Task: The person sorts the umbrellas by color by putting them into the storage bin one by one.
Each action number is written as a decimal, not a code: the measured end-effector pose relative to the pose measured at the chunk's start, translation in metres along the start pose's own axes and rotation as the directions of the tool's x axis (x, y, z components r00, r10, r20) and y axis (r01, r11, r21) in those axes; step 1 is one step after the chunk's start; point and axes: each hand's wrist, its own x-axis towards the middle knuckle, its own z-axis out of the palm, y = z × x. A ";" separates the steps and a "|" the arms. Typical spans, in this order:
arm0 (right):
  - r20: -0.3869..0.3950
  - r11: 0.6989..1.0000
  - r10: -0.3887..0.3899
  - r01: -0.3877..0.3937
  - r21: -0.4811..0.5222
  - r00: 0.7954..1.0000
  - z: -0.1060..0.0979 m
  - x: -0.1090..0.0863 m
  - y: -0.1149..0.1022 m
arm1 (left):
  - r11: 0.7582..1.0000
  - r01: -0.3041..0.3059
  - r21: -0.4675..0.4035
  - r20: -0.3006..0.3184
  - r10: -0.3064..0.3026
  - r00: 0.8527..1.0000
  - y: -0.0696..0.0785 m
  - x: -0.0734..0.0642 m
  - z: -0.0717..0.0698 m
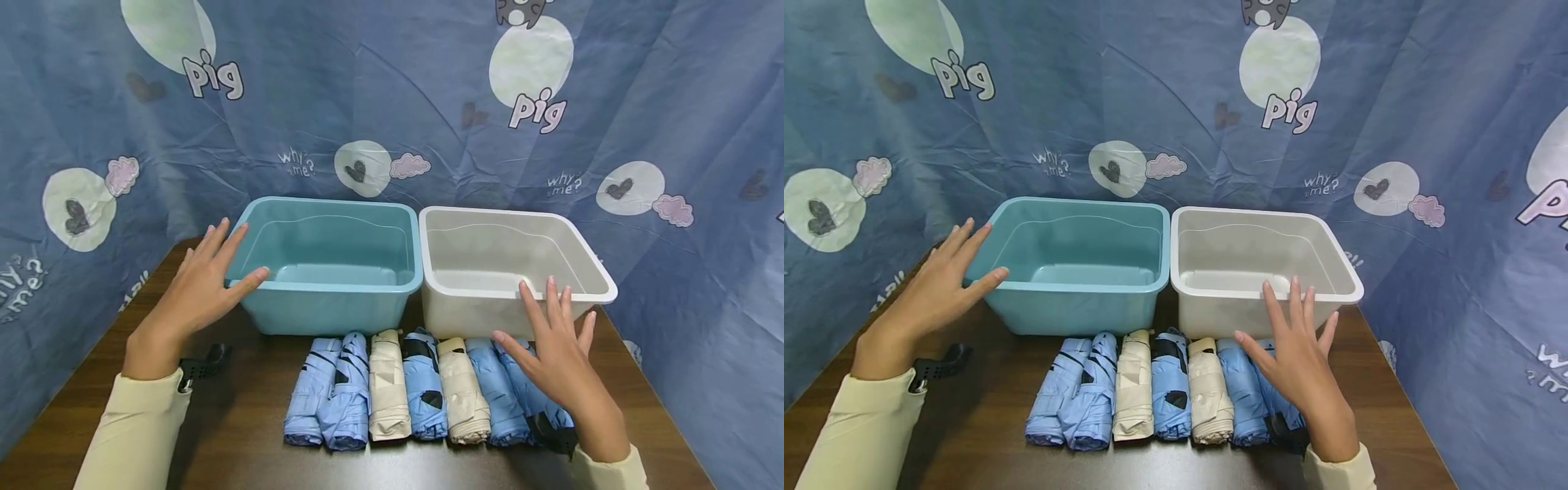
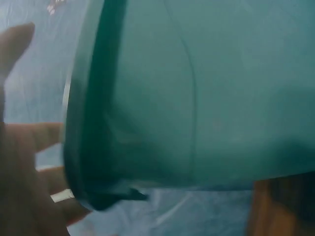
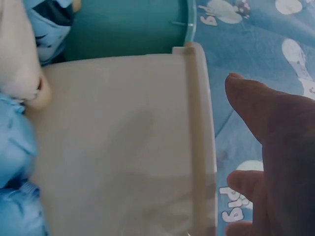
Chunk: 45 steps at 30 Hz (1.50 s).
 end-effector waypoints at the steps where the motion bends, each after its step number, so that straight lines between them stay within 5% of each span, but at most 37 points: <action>1: 0.002 1.000 0.003 -0.003 -0.001 1.000 0.001 -0.002 0.001 | 0.999 0.003 -0.037 0.014 -0.002 1.000 -0.004 0.002 0.001; 5: 0.011 1.000 0.001 -0.001 0.003 1.000 0.003 -0.009 0.004 | 0.988 0.028 -0.150 0.037 -0.022 0.999 -0.015 0.008 0.003; 19: 0.080 1.000 0.027 -0.028 0.009 0.996 0.009 -0.039 0.013 | 0.973 0.085 -0.217 0.036 -0.080 0.996 -0.036 0.015 0.014; 30: 0.213 0.982 0.113 -0.142 0.122 0.970 0.022 -0.047 0.042 | 0.905 -0.010 -0.426 -0.145 -0.057 0.988 -0.040 0.011 0.033; 34: 0.247 0.976 0.111 -0.152 0.155 0.963 0.027 -0.047 0.051 | 0.899 -0.036 -0.436 -0.217 -0.066 0.974 -0.043 0.008 0.039; 45: 0.192 0.991 0.054 -0.076 0.107 0.980 0.035 -0.048 0.067 | 0.893 -0.058 -0.447 -0.292 -0.084 0.953 -0.038 0.012 0.043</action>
